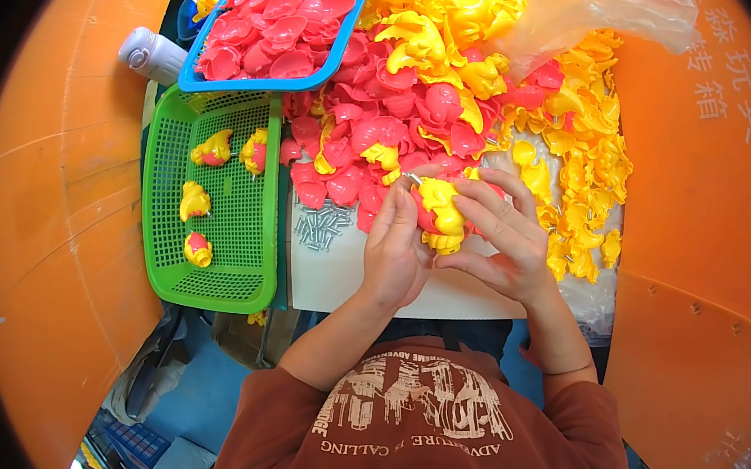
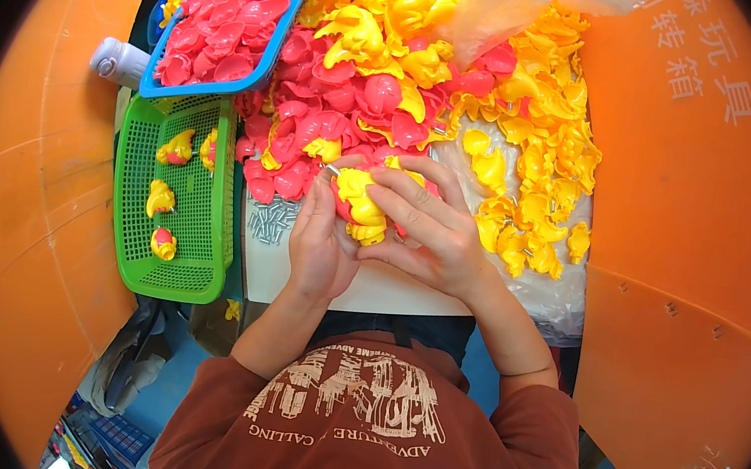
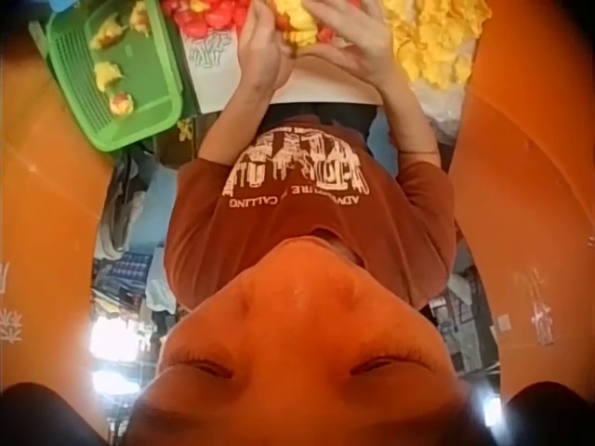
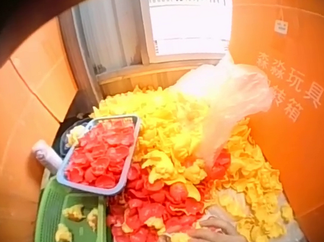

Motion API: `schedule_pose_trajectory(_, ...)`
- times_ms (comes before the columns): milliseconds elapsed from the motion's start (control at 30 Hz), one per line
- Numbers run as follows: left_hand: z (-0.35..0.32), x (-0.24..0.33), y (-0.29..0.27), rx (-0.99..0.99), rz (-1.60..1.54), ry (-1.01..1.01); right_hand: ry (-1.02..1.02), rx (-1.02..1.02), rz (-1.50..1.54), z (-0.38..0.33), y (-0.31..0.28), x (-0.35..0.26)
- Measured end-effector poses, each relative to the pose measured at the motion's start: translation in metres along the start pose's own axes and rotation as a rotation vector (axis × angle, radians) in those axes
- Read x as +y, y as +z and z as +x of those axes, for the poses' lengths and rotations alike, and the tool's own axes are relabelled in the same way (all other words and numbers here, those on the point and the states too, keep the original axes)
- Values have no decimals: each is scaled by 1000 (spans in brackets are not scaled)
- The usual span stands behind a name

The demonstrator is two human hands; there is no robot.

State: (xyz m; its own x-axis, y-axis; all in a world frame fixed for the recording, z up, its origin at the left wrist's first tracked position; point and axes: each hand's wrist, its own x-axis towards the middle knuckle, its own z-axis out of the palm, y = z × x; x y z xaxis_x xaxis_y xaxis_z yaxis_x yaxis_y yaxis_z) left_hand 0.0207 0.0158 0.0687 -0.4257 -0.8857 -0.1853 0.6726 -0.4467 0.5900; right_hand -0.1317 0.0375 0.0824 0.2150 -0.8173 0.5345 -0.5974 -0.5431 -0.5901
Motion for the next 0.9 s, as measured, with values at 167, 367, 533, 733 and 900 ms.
schedule_pose_trajectory(167, -1, 1, 1, 5, 4, -7, -58, 49, 44, -4, 3, 2)
schedule_pose_trajectory(367, -2, 1, 2, 6, -27, -11, -69, -3, 39, -2, 5, 5)
schedule_pose_trajectory(533, -3, -4, -2, -34, 151, 79, -68, -26, 15, -2, 6, 4)
schedule_pose_trajectory(733, 0, -14, -5, -71, 307, 187, 68, 61, 224, 5, -6, 4)
schedule_pose_trajectory(900, -6, -19, -13, -182, 560, 245, 92, -167, 208, 41, -13, -7)
